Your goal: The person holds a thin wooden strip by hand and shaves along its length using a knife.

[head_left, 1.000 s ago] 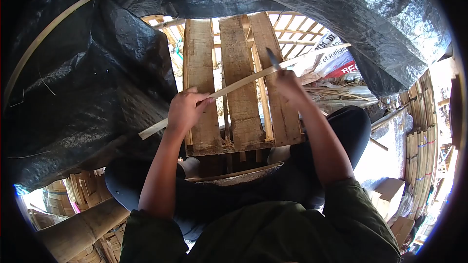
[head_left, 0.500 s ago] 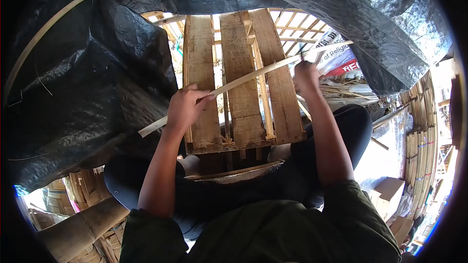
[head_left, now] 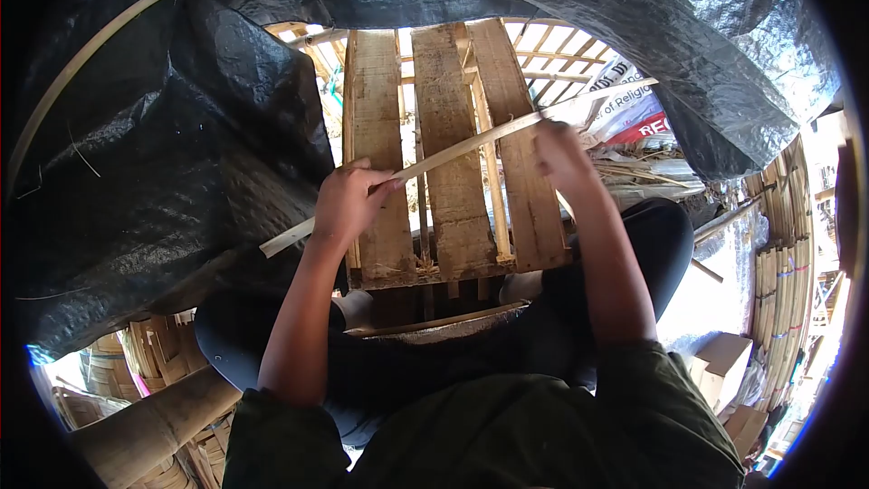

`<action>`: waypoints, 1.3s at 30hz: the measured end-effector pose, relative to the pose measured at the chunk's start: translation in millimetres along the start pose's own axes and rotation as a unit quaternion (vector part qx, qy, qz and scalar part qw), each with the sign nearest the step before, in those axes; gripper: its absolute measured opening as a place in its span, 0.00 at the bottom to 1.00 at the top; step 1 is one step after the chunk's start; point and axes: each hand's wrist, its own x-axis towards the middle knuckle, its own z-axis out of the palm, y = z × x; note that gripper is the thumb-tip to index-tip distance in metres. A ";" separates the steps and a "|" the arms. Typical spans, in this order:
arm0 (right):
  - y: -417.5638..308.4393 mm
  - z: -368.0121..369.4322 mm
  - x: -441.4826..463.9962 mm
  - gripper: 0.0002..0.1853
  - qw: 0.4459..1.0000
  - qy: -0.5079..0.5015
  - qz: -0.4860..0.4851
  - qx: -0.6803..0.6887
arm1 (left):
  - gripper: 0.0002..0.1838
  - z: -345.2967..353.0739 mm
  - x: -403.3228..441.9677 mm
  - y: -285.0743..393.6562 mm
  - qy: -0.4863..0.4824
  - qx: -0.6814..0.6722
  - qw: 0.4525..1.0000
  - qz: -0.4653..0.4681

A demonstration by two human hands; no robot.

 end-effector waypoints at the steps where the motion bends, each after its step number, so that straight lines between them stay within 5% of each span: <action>1: -13.3 -10.7 0.1 0.13 0.991 0.116 0.053 0.036 | 0.16 1.1 -1.1 -1.1 -0.002 0.000 1.000 -0.002; 4: -9.5 10.0 -16.6 0.09 0.983 0.165 0.002 0.085 | 0.16 3.2 -1.4 -0.3 0.011 -0.001 1.000 0.001; 6: -10.1 42.6 -38.4 0.10 0.995 -0.042 0.088 -0.001 | 0.12 1.4 -0.7 1.5 -0.001 0.024 1.000 -0.010; 9: -28.3 7.7 -25.0 0.11 0.989 -0.075 0.084 0.093 | 0.12 2.0 -0.2 -1.1 0.000 0.003 1.000 -0.005; 10: -17.9 -0.8 -9.3 0.11 0.993 0.023 0.047 0.106 | 0.12 2.4 -1.1 -1.4 -0.001 0.003 1.000 -0.007; 12: -12.7 1.5 0.4 0.11 0.991 0.045 0.015 0.129 | 0.12 3.4 -1.5 -0.8 0.009 0.006 1.000 -0.005; 17: -40.7 24.5 -43.6 0.14 0.949 -0.138 0.016 -0.284 | 0.12 -1.2 1.7 2.3 -0.004 0.021 1.000 -0.006; 19: -32.4 7.4 -20.9 0.15 0.994 0.002 0.029 -0.104 | 0.12 -0.1 1.5 -1.5 -0.001 0.012 1.000 -0.001; 21: 2.5 11.6 -2.0 0.16 0.992 0.059 0.003 -0.108 | 0.12 2.6 0.8 -2.6 0.004 0.010 1.000 0.000; 23: 47.4 48.5 8.6 0.17 0.869 0.240 -0.315 -0.297 | 0.12 -0.3 0.2 -1.2 -0.002 0.016 1.000 -0.008; 25: 39.0 30.7 10.4 0.17 0.895 0.201 -0.266 -0.295 | 0.12 -1.2 2.6 -0.2 -0.005 0.025 1.000 -0.013; 27: 24.0 -2.2 26.8 0.17 0.964 -0.044 -0.035 -0.259 | 0.15 -0.1 2.7 -4.2 0.007 0.003 1.000 0.008; 28: -16.1 -2.1 -5.0 0.19 0.997 0.062 0.042 -0.028 | 0.15 -0.3 2.4 -4.8 0.007 0.003 1.000 0.006; 32: 21.9 43.3 -7.2 0.16 0.975 0.087 -0.124 -0.164 | 0.14 -1.1 2.1 -4.5 0.001 0.002 1.000 -0.003; 33: 12.0 32.1 -7.6 0.16 0.975 0.089 -0.124 -0.163 | 0.13 -2.7 2.8 -4.7 -0.001 0.004 1.000 -0.011; 35: -7.1 1.4 3.7 0.21 0.993 -0.034 0.042 -0.103 | 0.13 -0.9 2.9 -5.1 0.004 0.005 1.000 -0.003; 37: 19.7 8.5 17.2 0.22 0.998 0.056 0.025 -0.013 | 0.13 -0.2 1.8 -5.4 0.006 0.004 1.000 0.003; 39: 30.0 46.3 -3.9 0.21 0.940 0.143 -0.187 -0.248 | 0.13 -0.2 2.3 -4.0 0.010 0.020 1.000 0.002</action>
